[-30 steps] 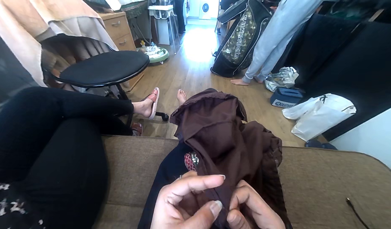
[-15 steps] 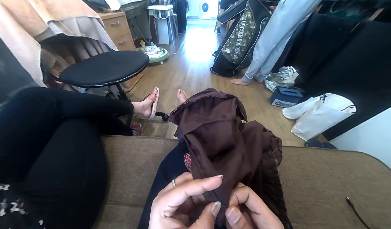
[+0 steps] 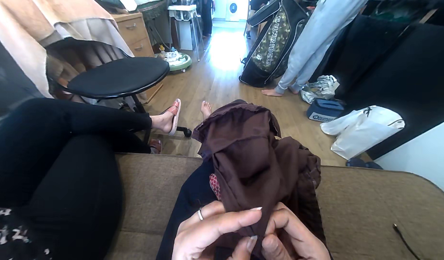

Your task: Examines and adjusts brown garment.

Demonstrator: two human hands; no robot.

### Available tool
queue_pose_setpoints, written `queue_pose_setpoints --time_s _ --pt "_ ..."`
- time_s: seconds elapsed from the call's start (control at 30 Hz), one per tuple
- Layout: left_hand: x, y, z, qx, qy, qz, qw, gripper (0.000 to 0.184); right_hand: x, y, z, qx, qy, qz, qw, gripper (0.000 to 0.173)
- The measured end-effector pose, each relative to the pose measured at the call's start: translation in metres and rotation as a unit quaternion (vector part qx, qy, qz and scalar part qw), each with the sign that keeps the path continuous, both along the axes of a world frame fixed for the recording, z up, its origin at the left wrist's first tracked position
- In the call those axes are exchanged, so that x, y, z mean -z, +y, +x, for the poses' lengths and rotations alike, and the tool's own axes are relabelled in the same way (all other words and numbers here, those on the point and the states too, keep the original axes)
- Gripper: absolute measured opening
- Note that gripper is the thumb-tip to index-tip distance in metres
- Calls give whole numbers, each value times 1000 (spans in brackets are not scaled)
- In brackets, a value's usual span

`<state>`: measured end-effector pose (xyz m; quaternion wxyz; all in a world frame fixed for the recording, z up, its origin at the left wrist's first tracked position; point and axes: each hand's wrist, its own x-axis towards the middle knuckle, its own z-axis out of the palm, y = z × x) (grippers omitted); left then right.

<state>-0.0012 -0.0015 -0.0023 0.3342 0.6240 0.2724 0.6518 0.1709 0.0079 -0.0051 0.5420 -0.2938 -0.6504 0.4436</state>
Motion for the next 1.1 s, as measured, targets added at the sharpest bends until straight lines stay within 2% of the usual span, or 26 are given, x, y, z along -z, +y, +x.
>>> queue_pose_setpoints --time_s 0.1,0.2,0.33,0.4,0.47,0.53,0.6,0.63,0.73,0.8,0.87,1.0,1.1 --pt "-2 1 -4 26 15 -16 999 38 0 1 2 -4 11 -8 1000 20" --pt "-3 3 -8 63 30 -28 997 35 -3 0 2 -43 74 -71 994 10" --pt "-6 3 -8 96 50 -42 993 32 -10 0 5 -108 148 -158 970 26" --pt "-4 3 -6 69 63 -31 995 34 -9 1 4 -71 117 -106 985 33" --pt "-1 4 -4 7 93 1 996 38 -6 4 4 41 -1 37 998 34" --pt "1 3 0 -44 125 22 991 41 -6 6 6 133 -123 152 972 24" --pt "0 3 0 -50 150 30 987 40 -10 5 7 170 -195 202 945 11" --pt "-1 3 1 -50 164 35 985 37 -11 4 7 177 -217 217 935 12" --pt "0 6 5 -62 202 61 976 24 -13 -1 4 184 -257 236 919 19" --pt "1 5 6 -42 175 42 983 30 -14 -5 2 183 -265 231 918 19" --pt "2 4 6 -27 126 19 991 38 -16 -4 4 164 -226 215 936 18" --pt "2 4 5 -31 81 7 996 40 -13 -1 8 85 -119 181 972 20" --pt "3 4 6 -21 66 4 998 41 -11 -1 9 99 -124 173 972 26"
